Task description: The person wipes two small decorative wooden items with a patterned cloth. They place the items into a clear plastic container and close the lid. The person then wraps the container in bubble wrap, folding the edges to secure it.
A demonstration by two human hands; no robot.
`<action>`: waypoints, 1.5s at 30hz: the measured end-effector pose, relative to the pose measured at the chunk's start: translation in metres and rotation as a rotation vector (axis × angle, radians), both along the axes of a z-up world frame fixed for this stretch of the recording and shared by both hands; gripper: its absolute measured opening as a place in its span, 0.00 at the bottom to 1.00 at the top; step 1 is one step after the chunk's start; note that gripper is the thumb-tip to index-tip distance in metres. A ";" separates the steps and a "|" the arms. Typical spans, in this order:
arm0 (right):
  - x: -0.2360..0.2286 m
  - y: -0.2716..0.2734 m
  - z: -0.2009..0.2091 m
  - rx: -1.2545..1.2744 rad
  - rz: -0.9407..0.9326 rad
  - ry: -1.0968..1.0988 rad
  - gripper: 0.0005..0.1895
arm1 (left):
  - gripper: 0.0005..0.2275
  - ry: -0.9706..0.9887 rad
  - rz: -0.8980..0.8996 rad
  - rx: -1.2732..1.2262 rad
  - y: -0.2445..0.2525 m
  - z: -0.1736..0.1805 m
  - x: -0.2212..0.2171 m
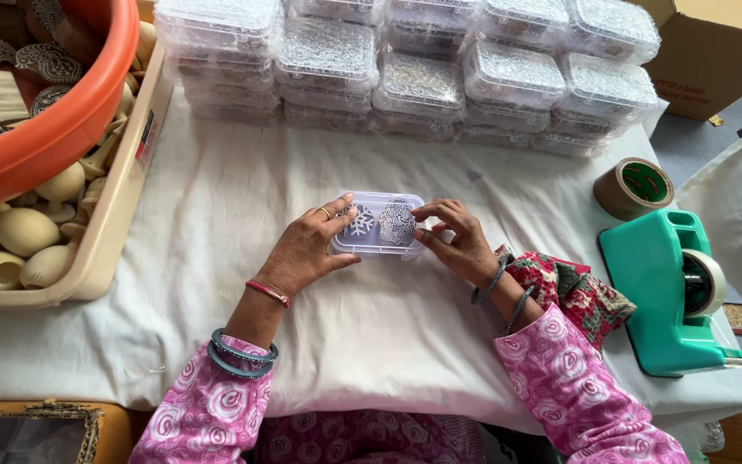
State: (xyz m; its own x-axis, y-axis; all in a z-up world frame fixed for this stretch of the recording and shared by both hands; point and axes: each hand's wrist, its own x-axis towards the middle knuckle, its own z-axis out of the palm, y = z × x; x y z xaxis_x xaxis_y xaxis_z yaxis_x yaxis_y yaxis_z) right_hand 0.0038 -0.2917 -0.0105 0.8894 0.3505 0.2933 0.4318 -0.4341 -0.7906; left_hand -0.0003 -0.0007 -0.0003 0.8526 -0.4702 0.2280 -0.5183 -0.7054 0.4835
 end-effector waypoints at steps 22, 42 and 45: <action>-0.071 -0.007 0.052 -0.302 -0.046 -0.432 0.24 | 0.30 -0.110 -0.062 -0.188 -0.001 -0.003 -0.002; -0.387 -0.273 -0.017 -0.959 -1.003 0.939 0.46 | 0.34 -0.243 -0.136 0.139 0.021 -0.054 0.017; -0.389 -0.246 -0.037 -0.833 -1.077 0.775 0.42 | 0.33 -0.269 -0.126 0.199 0.015 -0.045 0.012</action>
